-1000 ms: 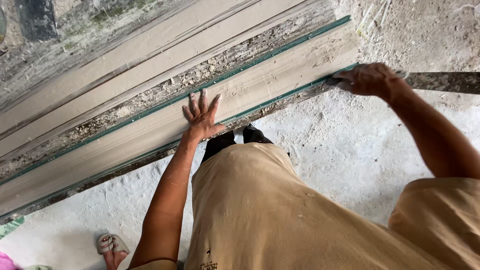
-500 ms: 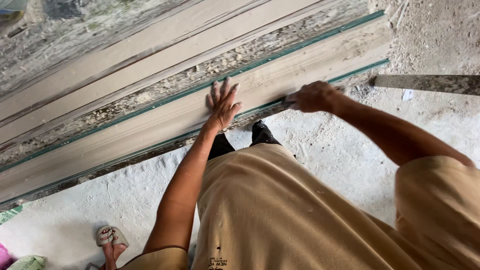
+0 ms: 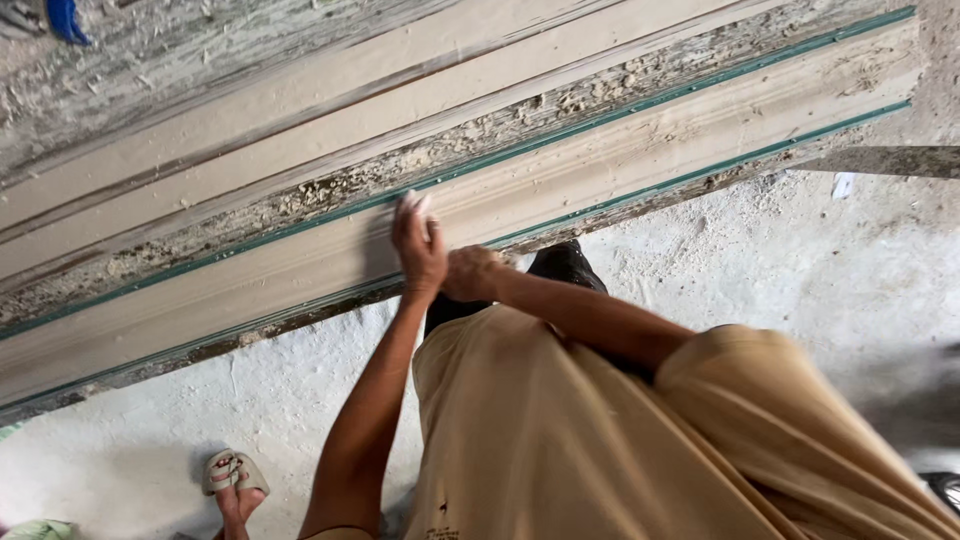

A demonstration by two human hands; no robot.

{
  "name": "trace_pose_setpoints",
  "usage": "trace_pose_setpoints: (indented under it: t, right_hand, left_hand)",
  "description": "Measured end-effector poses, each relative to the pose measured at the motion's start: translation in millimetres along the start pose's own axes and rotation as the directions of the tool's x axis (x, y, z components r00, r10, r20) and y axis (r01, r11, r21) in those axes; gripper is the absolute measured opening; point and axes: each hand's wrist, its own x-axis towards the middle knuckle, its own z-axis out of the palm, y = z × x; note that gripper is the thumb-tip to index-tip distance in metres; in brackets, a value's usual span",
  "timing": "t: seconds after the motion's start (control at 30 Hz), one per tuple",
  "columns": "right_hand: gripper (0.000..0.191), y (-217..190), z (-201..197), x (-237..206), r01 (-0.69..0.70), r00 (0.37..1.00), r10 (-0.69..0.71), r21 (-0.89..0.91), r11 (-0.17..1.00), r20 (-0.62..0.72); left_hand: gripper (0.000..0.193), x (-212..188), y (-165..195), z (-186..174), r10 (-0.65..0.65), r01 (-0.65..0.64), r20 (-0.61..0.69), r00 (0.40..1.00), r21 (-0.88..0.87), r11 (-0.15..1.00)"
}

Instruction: The person scrapes dried plaster residue out of the grooves of long plaster molding strips laid on a workbench, working along each strip by hand with a small scraper. They then scoop plaster paste from a bucket with a trowel and apply it onto the edge of a mold strip.

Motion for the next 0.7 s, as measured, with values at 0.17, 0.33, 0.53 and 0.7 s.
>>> trace_pose_setpoints:
  t: [0.17, 0.33, 0.53, 0.7]
  right_hand:
    - [0.044, -22.8, 13.6, 9.9, 0.089, 0.993, -0.079, 0.115, 0.989, -0.093]
    - [0.039, 85.9, 21.4, -90.5, 0.019, 0.979, 0.011, 0.147, 0.989, -0.204]
    - [0.054, 269.0, 36.5, -215.5, -0.237, 0.937, 0.278, 0.201, 0.951, -0.211]
    - [0.069, 374.6, 17.5, -292.9, -0.412, 0.908, 0.410, -0.361, 0.836, -0.088]
  left_hand:
    - [0.036, -17.2, -53.2, -54.6, -0.085, 0.089, -0.041, 0.996, 0.113, 0.990]
    - [0.051, -41.4, -48.9, -55.7, -0.288, 0.282, 0.011, 0.958, 0.172, 0.944]
    - [0.094, -51.5, -33.9, -25.7, -0.446, 0.390, 0.166, 0.879, 0.287, 0.875]
    - [0.119, -47.0, -38.0, -32.7, -0.509, 0.453, 0.265, 0.819, 0.248, 0.857]
